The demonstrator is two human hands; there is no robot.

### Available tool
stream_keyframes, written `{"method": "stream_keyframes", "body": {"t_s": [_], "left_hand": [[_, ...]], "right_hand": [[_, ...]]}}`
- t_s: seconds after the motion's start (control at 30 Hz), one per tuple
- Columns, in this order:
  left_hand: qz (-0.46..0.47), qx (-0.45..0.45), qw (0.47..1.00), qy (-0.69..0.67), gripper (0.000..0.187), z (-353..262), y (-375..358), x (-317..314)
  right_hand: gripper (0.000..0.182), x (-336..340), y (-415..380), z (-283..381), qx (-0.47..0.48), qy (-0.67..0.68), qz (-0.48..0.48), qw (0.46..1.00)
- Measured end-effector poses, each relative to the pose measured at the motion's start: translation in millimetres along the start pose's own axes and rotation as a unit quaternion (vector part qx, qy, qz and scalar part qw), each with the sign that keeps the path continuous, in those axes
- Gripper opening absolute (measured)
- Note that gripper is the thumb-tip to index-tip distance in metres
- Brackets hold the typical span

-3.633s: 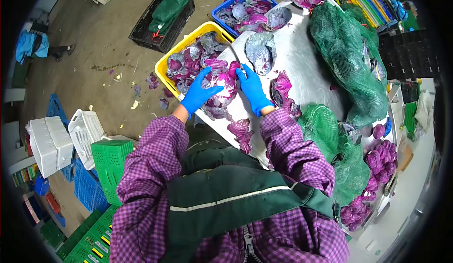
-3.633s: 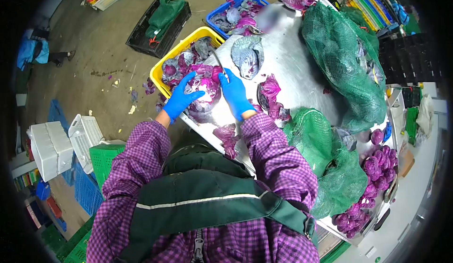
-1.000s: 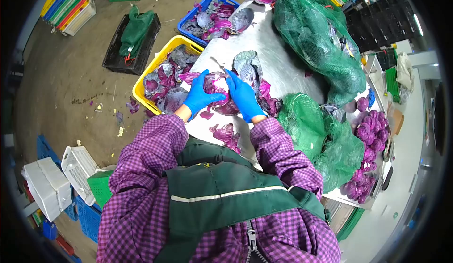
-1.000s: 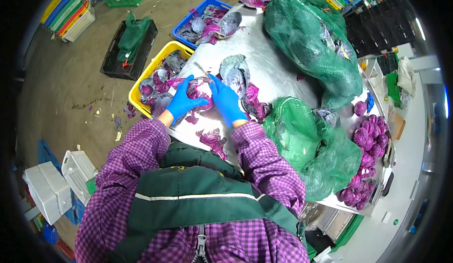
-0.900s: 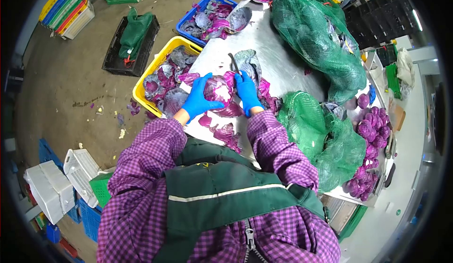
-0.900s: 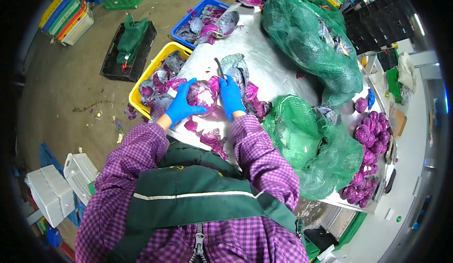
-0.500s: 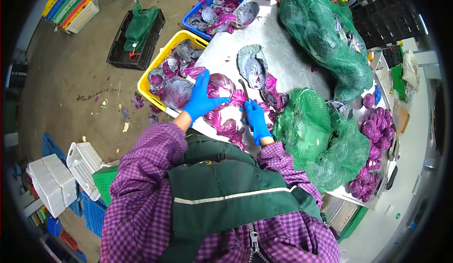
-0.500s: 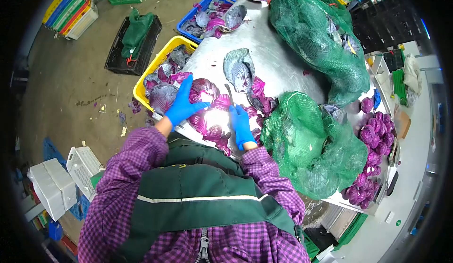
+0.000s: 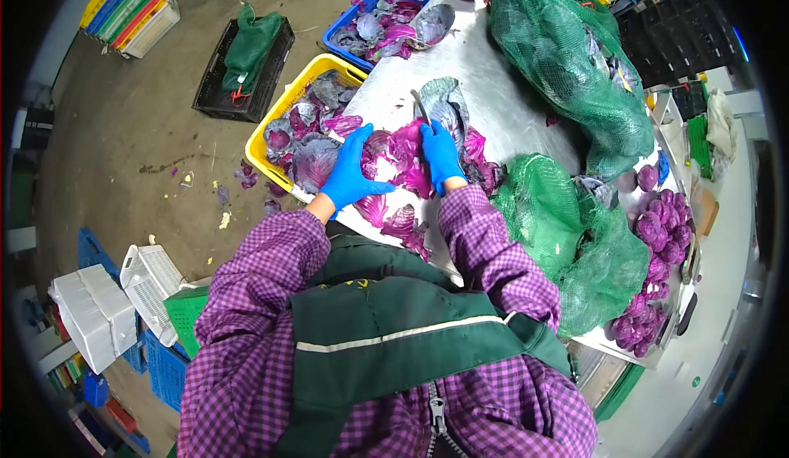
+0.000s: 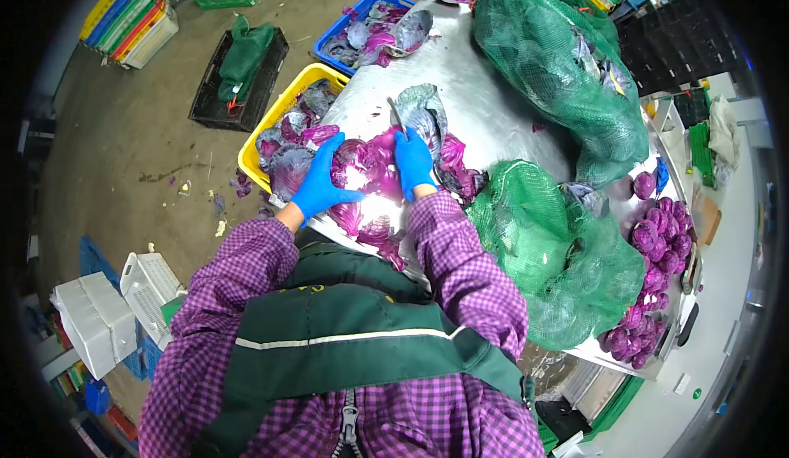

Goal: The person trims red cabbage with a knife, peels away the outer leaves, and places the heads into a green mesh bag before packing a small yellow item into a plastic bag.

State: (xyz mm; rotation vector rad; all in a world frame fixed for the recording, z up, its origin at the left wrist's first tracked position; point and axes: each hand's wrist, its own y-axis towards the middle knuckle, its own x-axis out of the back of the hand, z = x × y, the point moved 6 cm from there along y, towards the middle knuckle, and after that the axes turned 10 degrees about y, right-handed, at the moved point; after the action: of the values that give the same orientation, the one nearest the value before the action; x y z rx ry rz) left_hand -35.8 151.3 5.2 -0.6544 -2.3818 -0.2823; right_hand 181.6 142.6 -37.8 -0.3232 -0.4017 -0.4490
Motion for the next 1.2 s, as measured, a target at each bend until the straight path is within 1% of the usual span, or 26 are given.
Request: {"method": "stream_keyframes", "body": {"t_s": [0.1,0.17,0.23,0.3,0.33,0.37,0.43,0.47,0.5,0.57,0.63,0.7,0.73,0.77,0.8,0.83,0.87,0.9,0.97,1.0,1.03,1.07,1.1,1.13,1.17,1.2], "left_hand": [[0.021,0.015,0.999,-0.043,0.118,4,-3,10],[0.010,0.085,0.983,-0.160,0.113,13,-7,13],[0.024,0.107,0.976,-0.187,0.114,19,-6,9],[0.003,0.086,0.982,-0.170,0.115,18,-3,8],[0.004,0.083,0.983,-0.163,0.114,25,-1,3],[0.007,0.082,0.983,-0.163,0.114,26,0,4],[0.020,0.067,0.980,-0.188,0.112,22,1,6],[0.021,0.072,0.983,-0.167,0.109,19,0,10],[0.021,0.069,0.983,-0.166,0.109,15,3,16],[0.058,0.101,0.963,-0.241,0.101,13,-1,17],[0.065,0.101,0.965,-0.232,0.099,17,3,20],[0.046,0.123,0.961,-0.241,0.097,22,-3,19],[0.009,0.124,0.972,-0.201,0.095,26,-2,18],[0.010,0.118,0.973,-0.200,0.095,26,4,13],[-0.039,0.072,0.990,-0.116,0.095,20,4,13],[-0.087,0.026,0.995,-0.032,0.094,14,0,13],[-0.071,0.025,0.997,0.030,0.099,14,2,6],[-0.070,0.023,0.997,0.030,0.099,8,4,0],[-0.106,0.062,0.982,0.146,0.109,-3,5,-9],[-0.121,0.079,0.976,0.161,0.116,-6,3,-8],[-0.126,0.085,0.975,0.161,0.116,-6,4,-3],[-0.155,0.102,0.976,0.113,0.117,-2,4,5],[-0.179,0.119,0.974,0.064,0.119,5,1,10],[-0.157,0.157,0.974,-0.047,0.116,29,5,9],[-0.125,0.190,0.944,-0.240,0.103,32,2,8],[-0.082,0.206,0.911,-0.347,0.093,43,0,8]], "right_hand": [[0.044,6,8,0,0.003,-0.055,-0.013,0.998],[0.050,20,-4,13,-0.038,-0.094,0.003,0.995],[0.065,24,-19,26,0.096,-0.070,-0.058,0.991],[0.074,29,-57,76,-0.032,0.012,0.042,0.999],[0.081,27,-74,87,-0.047,0.060,0.087,0.993],[0.080,16,-75,81,0.000,0.022,0.119,0.993],[0.074,-6,-71,33,-0.036,-0.016,0.200,0.979],[0.063,-4,-70,20,-0.075,0.035,0.195,0.977],[0.041,8,-65,9,-0.080,0.089,0.143,0.982],[0.022,27,-45,-61,-0.116,0.162,0.046,0.979],[0.015,47,-50,-77,-0.144,0.141,-0.012,0.979],[0.017,55,-47,-77,-0.104,0.094,-0.015,0.990],[0.020,58,-45,-69,-0.026,0.099,-0.045,0.994],[0.023,63,-51,-29,0.053,0.104,-0.075,0.990],[0.034,61,-60,11,-0.069,0.135,-0.017,0.988],[0.050,51,-55,25,-0.045,0.174,-0.001,0.984],[0.061,42,-54,44,-0.031,0.164,0.018,0.986],[0.066,28,-52,52,-0.035,0.144,0.067,0.987],[0.056,0,-65,50,-0.159,0.129,0.185,0.961],[0.056,-4,-60,40,-0.157,0.126,0.189,0.961],[0.048,-7,-52,21,-0.141,0.142,0.185,0.962],[0.041,-6,-46,10,-0.125,0.157,0.182,0.963],[0.035,6,-55,19,-0.150,0.175,0.185,0.955],[0.037,8,-58,5,-0.152,0.197,0.200,0.947],[0.038,10,-60,-5,-0.151,0.219,0.216,0.939],[0.042,19,-63,0,-0.109,0.165,0.202,0.959]]}}
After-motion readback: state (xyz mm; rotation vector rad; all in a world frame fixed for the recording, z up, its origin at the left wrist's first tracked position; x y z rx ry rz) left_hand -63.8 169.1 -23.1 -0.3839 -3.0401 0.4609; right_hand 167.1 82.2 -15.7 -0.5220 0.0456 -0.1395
